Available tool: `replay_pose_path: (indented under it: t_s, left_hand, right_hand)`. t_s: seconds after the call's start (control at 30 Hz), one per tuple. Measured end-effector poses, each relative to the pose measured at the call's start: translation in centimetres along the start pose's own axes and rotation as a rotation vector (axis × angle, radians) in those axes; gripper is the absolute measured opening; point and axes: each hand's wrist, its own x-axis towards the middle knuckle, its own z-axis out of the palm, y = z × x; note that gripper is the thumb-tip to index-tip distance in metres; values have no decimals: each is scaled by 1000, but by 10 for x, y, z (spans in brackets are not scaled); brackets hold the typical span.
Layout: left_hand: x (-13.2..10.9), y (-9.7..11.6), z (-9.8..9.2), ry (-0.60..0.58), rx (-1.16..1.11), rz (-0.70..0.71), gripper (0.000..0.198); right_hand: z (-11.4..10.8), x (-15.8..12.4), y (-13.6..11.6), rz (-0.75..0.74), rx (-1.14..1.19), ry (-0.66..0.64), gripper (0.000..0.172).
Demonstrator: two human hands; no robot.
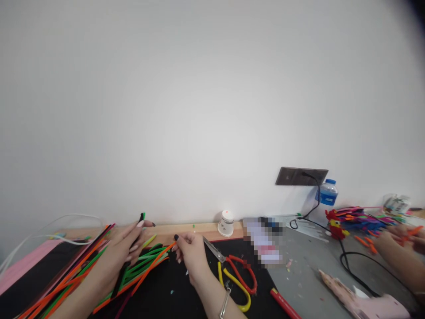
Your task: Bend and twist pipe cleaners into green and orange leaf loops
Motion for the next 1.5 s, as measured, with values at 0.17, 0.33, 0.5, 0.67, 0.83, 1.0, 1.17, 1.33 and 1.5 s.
replay_pose_path:
  t_s: [0.17, 0.33, 0.5, 0.67, 0.83, 1.0, 1.17, 1.33, 1.5]
  left_hand:
    - [0, -6, 4, -59, 428, 114, 30]
    - [-6, -24, 26, -397, 792, 224, 19]
    - [-11, -41, 45, -409, 941, 256, 20]
    - [-12, -51, 50, -389, 988, 307, 21]
    - [-15, -50, 55, -456, 875, 257, 21]
    - [-17, -43, 52, -437, 785, 208, 21]
    - [-23, -34, 43, -321, 710, 103, 29]
    - [-32, -43, 56, -404, 654, 156, 22]
    - [-33, -63, 72, -531, 589, 49, 20]
  right_hand:
    - [-11, -2, -9, -11, 5, -44, 17]
    - [-33, -16, -4, 33, 47, -82, 23]
    - [-48, -21, 11, 101, 57, -18, 19]
    - [-60, -22, 12, 117, 48, -35, 16]
    - [-63, -30, 6, 130, 75, -94, 18]
    - [-75, -29, 6, 91, -63, -60, 17]
    - [-91, -35, 2, -99, -304, 120, 11]
    - [-78, -57, -6, -218, -395, 12, 10]
    - [-69, -59, 12, -63, -205, -75, 9]
